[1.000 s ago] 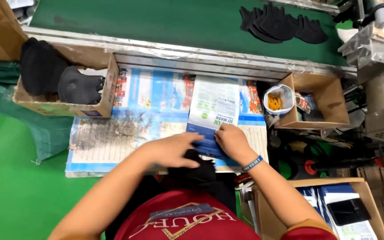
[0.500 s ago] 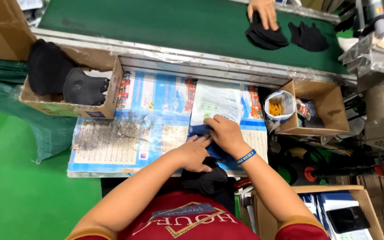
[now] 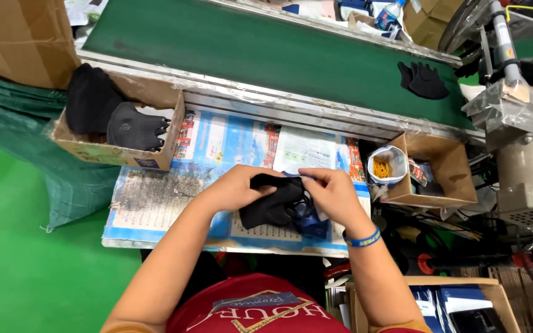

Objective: Manually placing black face masks into individual plastic packaging sleeves at a conveyor belt station.

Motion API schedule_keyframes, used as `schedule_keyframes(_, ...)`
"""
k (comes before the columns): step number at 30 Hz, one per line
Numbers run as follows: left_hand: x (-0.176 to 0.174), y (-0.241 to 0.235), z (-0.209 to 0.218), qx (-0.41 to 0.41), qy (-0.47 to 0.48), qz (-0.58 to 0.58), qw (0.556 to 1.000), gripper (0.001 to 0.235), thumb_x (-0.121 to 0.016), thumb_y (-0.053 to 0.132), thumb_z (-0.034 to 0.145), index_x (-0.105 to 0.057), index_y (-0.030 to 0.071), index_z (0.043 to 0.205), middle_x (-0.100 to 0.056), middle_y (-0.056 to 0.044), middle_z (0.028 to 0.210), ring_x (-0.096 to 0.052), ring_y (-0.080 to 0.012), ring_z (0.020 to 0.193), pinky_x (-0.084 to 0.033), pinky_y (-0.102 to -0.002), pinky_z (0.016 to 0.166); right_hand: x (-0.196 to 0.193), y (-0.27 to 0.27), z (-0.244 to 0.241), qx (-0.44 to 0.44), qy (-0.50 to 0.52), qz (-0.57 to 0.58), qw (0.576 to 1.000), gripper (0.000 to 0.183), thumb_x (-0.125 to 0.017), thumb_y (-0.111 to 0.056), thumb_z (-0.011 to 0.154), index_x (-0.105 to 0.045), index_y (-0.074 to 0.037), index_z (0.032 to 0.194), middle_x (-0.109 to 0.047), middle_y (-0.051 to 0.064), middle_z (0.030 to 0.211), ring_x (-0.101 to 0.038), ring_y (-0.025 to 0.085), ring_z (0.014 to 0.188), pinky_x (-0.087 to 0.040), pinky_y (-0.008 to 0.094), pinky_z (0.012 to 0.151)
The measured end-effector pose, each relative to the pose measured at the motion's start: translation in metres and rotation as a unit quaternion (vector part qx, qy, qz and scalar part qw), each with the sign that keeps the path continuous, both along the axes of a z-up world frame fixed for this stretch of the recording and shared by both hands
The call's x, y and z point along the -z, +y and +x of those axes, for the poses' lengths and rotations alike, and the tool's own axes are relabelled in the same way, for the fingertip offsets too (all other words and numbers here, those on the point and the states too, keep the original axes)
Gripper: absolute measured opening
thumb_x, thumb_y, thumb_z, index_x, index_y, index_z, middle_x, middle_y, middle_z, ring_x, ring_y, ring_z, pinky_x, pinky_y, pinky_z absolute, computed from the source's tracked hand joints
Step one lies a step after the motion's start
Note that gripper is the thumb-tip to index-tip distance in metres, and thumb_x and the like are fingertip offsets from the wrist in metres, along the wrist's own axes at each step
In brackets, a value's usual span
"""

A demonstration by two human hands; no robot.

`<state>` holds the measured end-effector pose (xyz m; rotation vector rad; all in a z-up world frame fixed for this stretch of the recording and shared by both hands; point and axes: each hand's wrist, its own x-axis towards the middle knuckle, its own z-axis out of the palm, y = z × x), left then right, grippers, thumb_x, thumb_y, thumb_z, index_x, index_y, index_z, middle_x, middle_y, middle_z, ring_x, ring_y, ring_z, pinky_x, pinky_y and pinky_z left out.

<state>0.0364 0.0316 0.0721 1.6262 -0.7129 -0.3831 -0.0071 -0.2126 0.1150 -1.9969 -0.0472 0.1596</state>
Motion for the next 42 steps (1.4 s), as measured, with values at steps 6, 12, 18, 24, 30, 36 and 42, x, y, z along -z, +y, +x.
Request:
schedule_keyframes(6,-0.015,-0.008,-0.025,-0.234,-0.06,0.108,0.964,0.035,-0.075,0.024,0.088,-0.073,0.008,0.118,-0.077,-0.017,0.105,-0.075,-0.0335,0.097,-0.057,-0.035,0.084,0.009,0.05,-0.026,0.04,-0.233,-0.178,0.955,0.036,-0.067,-0.01,0.092,-0.071,0.001,0.126,-0.069,0.014,0.074,-0.063,0.021,0.06,-0.05,0.033,0.057)
schedule_keyframes(12,0.049,-0.018,-0.03,-0.238,0.11,-0.087,0.961,0.031,-0.074,0.015,0.088,-0.071,-0.002,0.114,-0.076,-0.015,0.1,-0.073,-0.027,0.092,-0.058,-0.036,0.081,0.031,0.072,-0.043,-0.057,-0.413,-0.256,0.872,0.059,-0.066,-0.002,0.09,-0.05,0.008,0.145,-0.063,0.017,0.081,-0.064,0.034,0.068,-0.052,0.043,0.061)
schedule_keyframes(18,0.095,-0.04,-0.067,-0.192,0.37,-0.369,0.831,0.034,-0.069,0.013,0.094,-0.066,0.0,0.126,-0.07,-0.01,0.118,-0.068,-0.0215,0.105,-0.056,-0.037,0.091,0.057,0.063,-0.056,-0.061,-0.388,-0.23,0.89,0.058,-0.065,-0.001,0.088,-0.052,0.005,0.144,-0.064,0.016,0.083,-0.063,0.033,0.069,-0.052,0.043,0.062)
schedule_keyframes(24,0.151,-0.056,-0.109,-0.051,0.564,-0.445,0.693,0.049,-0.061,0.025,0.091,-0.06,0.001,0.134,-0.068,-0.019,0.13,-0.066,-0.0303,0.118,-0.055,-0.044,0.1,0.051,0.064,-0.105,-0.16,-0.286,-0.147,0.933,0.055,-0.063,-0.001,0.091,-0.055,0.0,0.145,-0.064,0.017,0.084,-0.064,0.034,0.074,-0.052,0.044,0.066)
schedule_keyframes(30,0.054,-0.044,-0.128,0.085,0.085,0.058,0.991,0.046,-0.063,0.029,0.092,-0.063,0.003,0.131,-0.069,-0.02,0.127,-0.065,-0.0357,0.118,-0.052,-0.044,0.099,-0.039,0.03,-0.094,-0.234,-0.324,-0.104,0.911,0.064,-0.075,-0.016,0.083,-0.053,0.0,0.141,-0.068,0.023,0.111,-0.067,0.038,0.097,-0.054,0.042,0.084)
schedule_keyframes(36,-0.008,-0.015,-0.127,0.209,-0.008,0.268,0.941,0.034,-0.064,0.024,0.095,-0.063,0.006,0.124,-0.069,-0.019,0.119,-0.067,-0.0366,0.111,-0.053,-0.044,0.093,0.02,-0.011,-0.084,-0.249,0.029,-0.027,0.968,0.032,-0.085,-0.015,0.081,-0.076,0.002,0.107,-0.078,0.012,0.092,-0.072,0.02,0.083,-0.057,0.031,0.074)
schedule_keyframes(42,-0.044,-0.003,-0.117,-0.145,-0.214,0.133,0.957,0.038,-0.073,0.023,0.086,-0.066,0.0,0.116,-0.065,-0.017,0.099,-0.061,-0.038,0.094,-0.049,-0.047,0.08,0.029,-0.001,-0.083,-0.092,0.011,0.082,0.992,0.017,-0.075,-0.009,0.089,-0.077,0.003,0.099,-0.076,0.008,0.087,-0.065,0.008,0.08,-0.053,0.026,0.071)
